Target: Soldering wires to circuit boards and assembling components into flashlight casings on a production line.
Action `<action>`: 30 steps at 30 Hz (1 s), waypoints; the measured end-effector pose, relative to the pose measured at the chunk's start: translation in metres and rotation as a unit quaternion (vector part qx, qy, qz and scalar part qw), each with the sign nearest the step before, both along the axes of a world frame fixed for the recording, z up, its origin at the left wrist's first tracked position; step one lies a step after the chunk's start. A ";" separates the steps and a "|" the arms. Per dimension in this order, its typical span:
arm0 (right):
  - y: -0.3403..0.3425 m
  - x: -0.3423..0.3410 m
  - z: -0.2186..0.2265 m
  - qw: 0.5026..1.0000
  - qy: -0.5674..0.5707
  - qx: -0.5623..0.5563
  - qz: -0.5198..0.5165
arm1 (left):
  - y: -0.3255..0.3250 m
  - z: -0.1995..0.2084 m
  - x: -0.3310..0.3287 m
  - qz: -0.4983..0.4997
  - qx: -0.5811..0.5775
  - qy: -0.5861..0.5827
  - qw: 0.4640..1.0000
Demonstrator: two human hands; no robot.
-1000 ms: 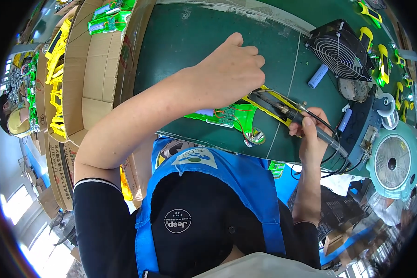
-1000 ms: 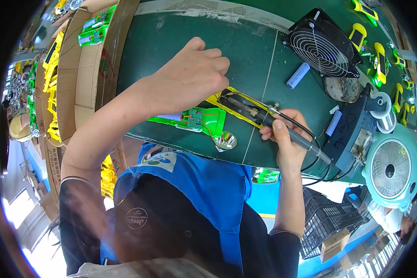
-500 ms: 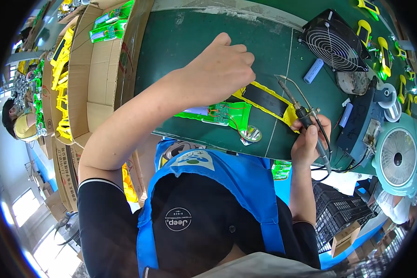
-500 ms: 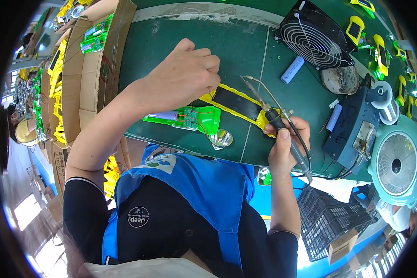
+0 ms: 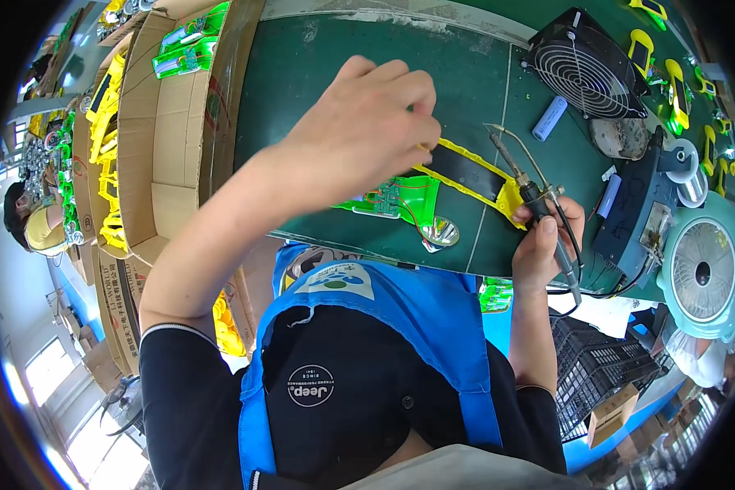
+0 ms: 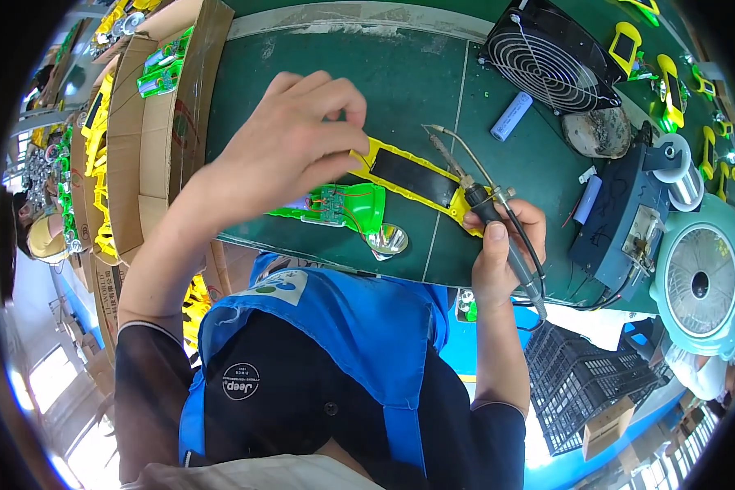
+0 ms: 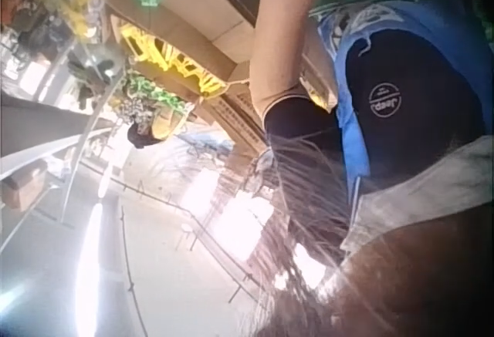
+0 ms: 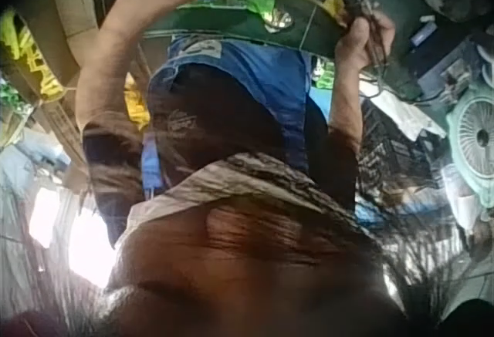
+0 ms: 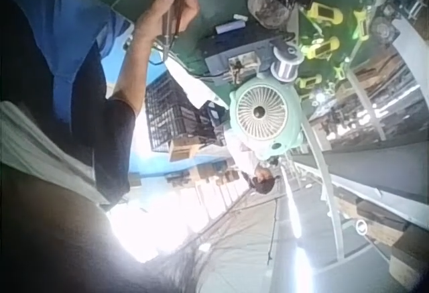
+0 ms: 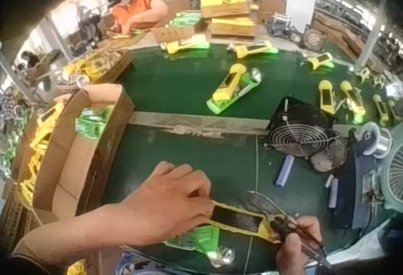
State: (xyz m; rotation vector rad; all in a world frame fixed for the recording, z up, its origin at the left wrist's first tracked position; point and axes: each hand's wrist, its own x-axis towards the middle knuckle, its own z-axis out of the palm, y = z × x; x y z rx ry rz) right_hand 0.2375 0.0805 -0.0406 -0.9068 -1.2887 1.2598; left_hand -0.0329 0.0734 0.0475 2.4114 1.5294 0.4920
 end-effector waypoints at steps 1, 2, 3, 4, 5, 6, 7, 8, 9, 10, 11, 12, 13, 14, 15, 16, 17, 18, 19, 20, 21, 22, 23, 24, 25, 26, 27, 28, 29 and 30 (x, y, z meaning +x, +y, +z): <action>-0.002 -0.003 0.002 0.999 -0.020 0.013 -0.027 | -0.007 0.003 0.004 0.007 -0.020 -0.004 1.000; -0.003 -0.005 0.004 0.998 -0.036 0.027 -0.047 | -0.017 0.002 0.010 0.021 -0.015 -0.001 1.000; -0.003 -0.002 0.000 0.997 -0.032 0.053 -0.055 | -0.025 -0.004 0.017 0.033 -0.010 0.001 0.999; -0.002 -0.002 -0.002 0.994 -0.018 0.087 -0.069 | -0.032 -0.012 0.022 0.054 -0.016 -0.001 0.998; -0.001 -0.002 -0.005 0.989 -0.006 0.120 -0.083 | -0.037 -0.019 0.023 0.057 -0.014 -0.002 0.998; 0.005 0.009 -0.011 0.984 -0.047 0.164 -0.057 | -0.042 -0.026 0.025 0.069 0.025 0.002 0.997; 0.006 0.006 -0.009 0.988 -0.027 0.140 -0.066 | -0.045 -0.031 0.027 0.076 0.061 0.003 0.995; 0.007 0.000 -0.006 0.990 -0.006 0.117 -0.075 | -0.047 -0.033 0.030 0.078 0.074 0.011 0.994; 0.009 -0.008 -0.002 0.992 0.021 0.078 -0.097 | -0.049 -0.036 0.033 0.074 0.074 0.007 0.994; 0.012 -0.014 -0.001 0.995 0.033 0.061 -0.074 | -0.050 -0.036 0.036 0.052 0.089 0.004 0.995; 0.014 -0.018 0.000 0.997 0.045 0.044 -0.052 | -0.050 -0.035 0.039 0.030 0.103 0.001 0.994; 0.012 -0.023 0.000 0.998 0.039 0.033 -0.043 | -0.050 -0.031 0.046 0.005 0.091 -0.004 0.996; 0.010 -0.026 -0.002 0.998 0.042 0.023 -0.034 | -0.049 -0.034 0.053 0.012 0.103 -0.029 0.994; 0.006 -0.033 0.000 0.998 0.059 0.018 -0.025 | -0.047 -0.039 0.060 0.018 0.113 -0.054 0.992; 0.002 -0.037 0.002 0.998 0.062 -0.002 -0.014 | -0.043 -0.042 0.063 0.035 0.119 -0.076 0.989; -0.001 -0.041 0.000 0.997 0.072 0.001 0.004 | -0.040 -0.043 0.065 0.046 0.111 -0.067 0.990; -0.005 -0.042 0.002 0.996 0.082 -0.010 0.018 | -0.038 -0.043 0.066 0.058 0.103 -0.059 0.991; -0.007 -0.039 0.002 0.995 0.094 -0.018 0.029 | -0.037 -0.044 0.067 0.067 0.088 -0.032 0.993; -0.008 -0.037 0.003 0.993 0.104 -0.026 0.041 | -0.036 -0.043 0.067 0.066 0.086 -0.033 0.994; -0.007 -0.028 0.001 0.996 0.083 -0.023 0.033 | -0.035 -0.043 0.067 0.079 0.081 -0.002 0.994; -0.006 -0.024 0.001 0.990 0.135 -0.036 0.020 | -0.034 -0.042 0.067 0.091 0.076 0.029 0.992; -0.004 -0.016 0.007 0.983 0.169 -0.066 0.023 | -0.032 -0.041 0.067 0.090 0.076 0.028 0.993; 0.001 -0.003 0.004 0.980 0.178 -0.078 0.049 | -0.031 -0.041 0.067 0.089 0.060 0.043 0.993; 0.007 0.009 0.010 0.980 0.153 -0.107 0.062 | -0.031 -0.040 0.067 0.089 0.044 0.058 0.993; 0.014 0.026 0.006 0.974 0.166 -0.129 0.083 | -0.029 -0.038 0.067 0.087 0.043 0.058 0.994; 0.023 0.041 0.008 0.972 0.136 -0.155 0.116 | -0.027 -0.036 0.067 0.077 0.033 0.064 0.994; 0.028 0.048 0.014 0.966 0.106 -0.181 0.149 | -0.025 -0.035 0.067 0.068 0.023 0.070 0.995; 0.031 0.047 0.020 0.971 0.049 -0.196 0.129 | -0.023 -0.035 0.067 0.068 0.021 0.070 0.995; 0.034 0.047 0.023 0.970 0.050 -0.197 0.130 | -0.022 -0.035 0.067 0.066 0.012 0.072 0.995; 0.037 0.047 0.026 0.972 -0.006 -0.182 0.150 | -0.021 -0.035 0.067 0.065 0.002 0.074 0.995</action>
